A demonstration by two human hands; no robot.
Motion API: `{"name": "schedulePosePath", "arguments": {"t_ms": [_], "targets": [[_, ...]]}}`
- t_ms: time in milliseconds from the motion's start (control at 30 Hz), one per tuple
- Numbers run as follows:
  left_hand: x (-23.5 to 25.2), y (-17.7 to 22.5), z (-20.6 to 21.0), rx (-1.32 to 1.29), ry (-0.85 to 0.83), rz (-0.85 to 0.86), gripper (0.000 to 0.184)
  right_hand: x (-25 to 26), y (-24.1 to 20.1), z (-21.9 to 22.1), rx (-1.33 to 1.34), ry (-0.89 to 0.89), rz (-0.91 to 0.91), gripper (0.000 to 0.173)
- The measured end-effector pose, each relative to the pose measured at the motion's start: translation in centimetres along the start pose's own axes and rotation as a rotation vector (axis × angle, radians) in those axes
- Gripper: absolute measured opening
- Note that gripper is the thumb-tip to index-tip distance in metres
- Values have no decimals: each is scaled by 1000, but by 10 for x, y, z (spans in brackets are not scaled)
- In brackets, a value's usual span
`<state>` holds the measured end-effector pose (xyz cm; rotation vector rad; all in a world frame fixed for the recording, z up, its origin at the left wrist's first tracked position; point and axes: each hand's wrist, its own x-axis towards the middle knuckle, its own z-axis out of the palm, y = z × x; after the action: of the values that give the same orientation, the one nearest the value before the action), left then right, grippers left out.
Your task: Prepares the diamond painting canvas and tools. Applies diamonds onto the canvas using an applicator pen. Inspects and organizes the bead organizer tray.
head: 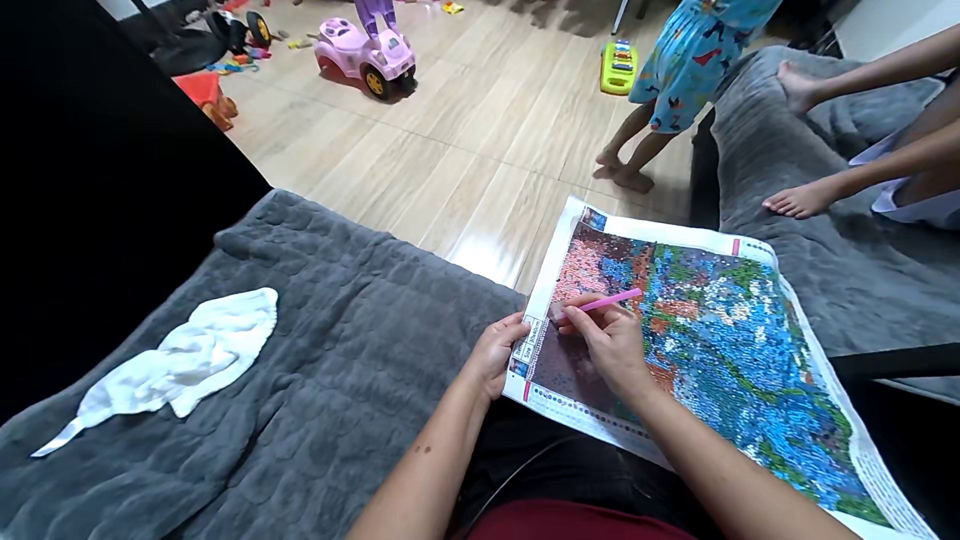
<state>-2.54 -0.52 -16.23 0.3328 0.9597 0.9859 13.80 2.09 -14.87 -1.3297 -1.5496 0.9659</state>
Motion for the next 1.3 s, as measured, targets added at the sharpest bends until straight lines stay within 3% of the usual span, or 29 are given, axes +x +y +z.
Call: {"name": "schedulePosePath", "arguments": {"t_ms": [300, 533, 1300], "targets": [[-48, -31, -1, -154, 35, -66, 18, -47, -13, -32, 39, -36, -3, 13], [-55, -36, 10, -23, 79, -69, 35, -77, -2, -35, 54, -108, -5, 14], [-55, -40, 13, -2, 119, -41, 35, -79, 2, -30, 10, -145, -135, 16]]}}
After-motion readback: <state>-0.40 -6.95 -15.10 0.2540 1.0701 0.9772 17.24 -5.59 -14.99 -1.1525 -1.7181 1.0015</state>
